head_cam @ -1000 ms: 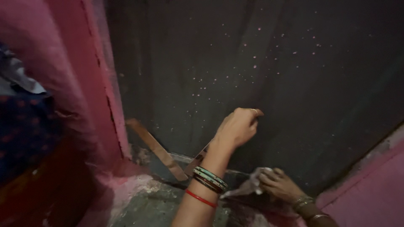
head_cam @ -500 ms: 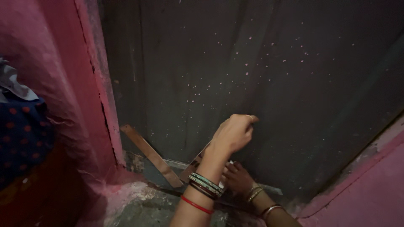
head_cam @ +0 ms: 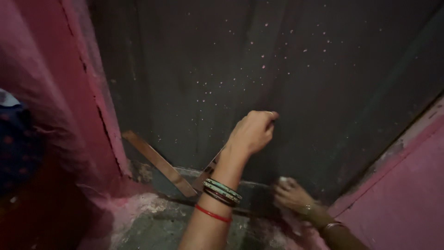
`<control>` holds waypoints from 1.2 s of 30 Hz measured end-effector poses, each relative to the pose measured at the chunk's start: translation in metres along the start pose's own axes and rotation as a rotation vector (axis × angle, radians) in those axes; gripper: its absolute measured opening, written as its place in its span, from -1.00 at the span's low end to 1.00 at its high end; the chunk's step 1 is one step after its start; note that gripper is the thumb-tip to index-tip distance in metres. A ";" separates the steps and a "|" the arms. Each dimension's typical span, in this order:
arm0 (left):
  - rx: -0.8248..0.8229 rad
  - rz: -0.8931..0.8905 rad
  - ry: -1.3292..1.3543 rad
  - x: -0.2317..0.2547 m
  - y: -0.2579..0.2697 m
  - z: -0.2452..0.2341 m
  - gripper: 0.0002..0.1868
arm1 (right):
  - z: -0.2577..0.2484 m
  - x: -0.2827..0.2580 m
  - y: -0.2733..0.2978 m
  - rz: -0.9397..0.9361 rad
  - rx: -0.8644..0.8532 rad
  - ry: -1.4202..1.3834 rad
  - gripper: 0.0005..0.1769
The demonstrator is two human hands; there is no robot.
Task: The person cleans a dark wooden door with a cloth, wiping the panels and the latch mechanism.
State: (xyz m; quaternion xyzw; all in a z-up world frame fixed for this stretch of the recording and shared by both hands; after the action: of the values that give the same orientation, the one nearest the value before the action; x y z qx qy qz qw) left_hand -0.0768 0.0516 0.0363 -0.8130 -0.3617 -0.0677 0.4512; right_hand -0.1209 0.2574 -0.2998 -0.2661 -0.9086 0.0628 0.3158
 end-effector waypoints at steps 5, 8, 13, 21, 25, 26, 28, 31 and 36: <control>-0.007 -0.025 -0.027 -0.001 0.002 -0.004 -0.61 | -0.041 -0.048 -0.106 -0.024 0.431 -0.004 -0.64; -0.001 -0.053 -0.021 -0.005 0.008 -0.008 -0.62 | -0.018 -0.043 -0.101 0.022 0.298 -0.004 -0.62; 0.012 -0.035 -0.049 -0.005 0.008 -0.023 -0.62 | 0.021 0.025 0.014 0.008 -0.181 0.042 -0.64; 0.088 -0.016 0.019 -0.010 0.000 -0.033 -0.64 | -0.183 0.182 0.011 0.753 0.381 0.377 -0.82; 0.084 0.011 -0.005 -0.009 0.005 -0.032 -0.64 | -0.173 0.174 0.023 0.906 0.604 0.360 -0.72; 0.082 -0.013 0.001 -0.011 0.007 -0.033 -0.64 | -0.140 0.160 0.020 0.953 0.545 0.351 -0.75; 0.083 -0.061 0.012 -0.013 0.012 -0.039 -0.64 | -0.076 0.128 0.028 0.950 0.495 -0.207 -0.77; 0.123 -0.098 0.016 -0.014 0.015 -0.054 -0.65 | -0.028 0.045 -0.020 0.473 0.011 0.192 -0.58; 0.201 -0.017 -0.027 -0.020 0.019 -0.078 -0.64 | -0.160 0.055 -0.114 0.601 0.499 -0.037 -0.58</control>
State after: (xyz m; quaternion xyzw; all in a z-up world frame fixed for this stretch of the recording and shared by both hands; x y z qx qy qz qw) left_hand -0.0621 -0.0263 0.0598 -0.7615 -0.3794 -0.0241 0.5250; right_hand -0.1105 0.1805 -0.1109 -0.4343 -0.7525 0.3762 0.3220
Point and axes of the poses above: each hand's wrist, its own y-axis away from the middle knuckle, its own z-axis out of the palm, x = y × z, the point moved 9 cm from there along -y, towards the middle knuckle, and after that the axes turned 11 degrees about z, right-handed, at the moved point
